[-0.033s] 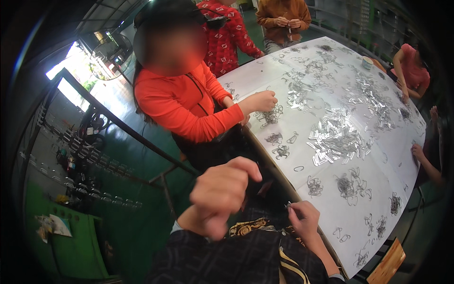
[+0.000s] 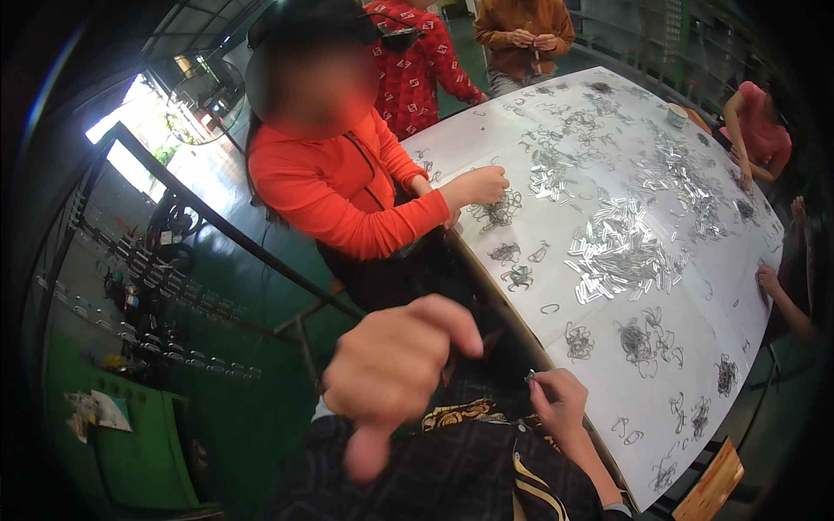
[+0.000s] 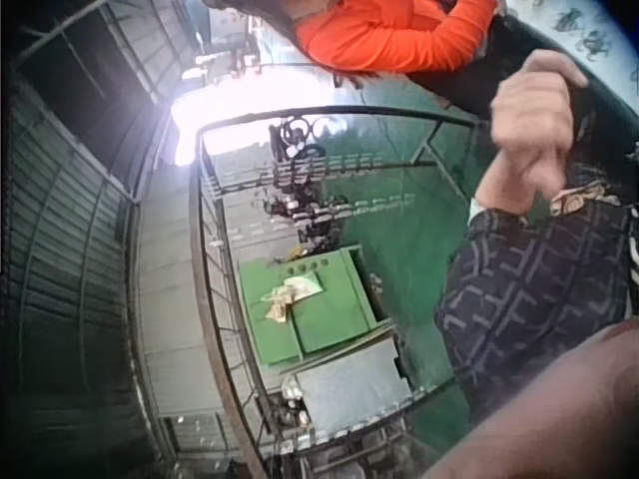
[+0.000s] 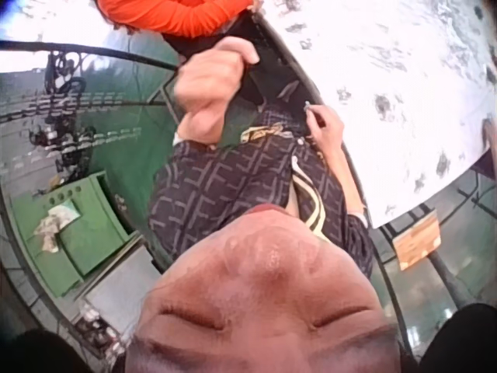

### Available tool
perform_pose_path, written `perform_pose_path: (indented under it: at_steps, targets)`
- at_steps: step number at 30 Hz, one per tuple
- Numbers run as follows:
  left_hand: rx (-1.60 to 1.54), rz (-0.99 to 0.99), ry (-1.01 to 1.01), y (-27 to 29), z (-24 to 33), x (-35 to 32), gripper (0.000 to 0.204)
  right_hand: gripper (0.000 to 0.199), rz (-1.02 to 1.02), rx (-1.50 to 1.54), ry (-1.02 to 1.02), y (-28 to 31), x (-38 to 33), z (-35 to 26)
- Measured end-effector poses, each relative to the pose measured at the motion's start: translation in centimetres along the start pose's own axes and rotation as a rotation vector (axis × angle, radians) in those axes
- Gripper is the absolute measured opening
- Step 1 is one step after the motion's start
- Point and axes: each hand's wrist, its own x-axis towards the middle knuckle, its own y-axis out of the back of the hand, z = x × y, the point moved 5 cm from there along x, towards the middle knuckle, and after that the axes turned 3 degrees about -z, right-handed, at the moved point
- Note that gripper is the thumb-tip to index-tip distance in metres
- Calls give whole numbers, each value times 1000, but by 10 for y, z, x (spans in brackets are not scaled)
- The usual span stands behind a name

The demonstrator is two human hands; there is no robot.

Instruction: The person sits at a large table in a workshop and assembles small metal components by hand. They pick up individual metal pieces and fasteners from piles on the table, joining them together. Other workers are visible in the background performing similar tasks.

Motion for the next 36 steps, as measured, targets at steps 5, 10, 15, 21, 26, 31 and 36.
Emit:
perform_pose_path:
  at_steps: [5,10,15,21,26,31,36]
  targets:
    - [-368,-111,-149,-10,53,65,50,9,19,20,20,0,-3,-8]
    - [-248,374,-124,-36,69,50,43,9,30,27,-5,4,-10,0]
    - [-323,402,-75,-41,65,49,38,9,21,-3,-10,9,-11,1]
    - [-336,429,-39,-38,64,46,32,11,-11,-9,-15,6,-12,0]
    - [-309,464,13,-31,68,44,29,11,-8,4,-41,2,-10,-1]
    - [-260,505,91,-27,77,41,26,11,-45,-36,18,0,-9,-5]
    - [-205,547,205,-24,81,37,25,11,-31,-11,-8,-1,-7,-4]
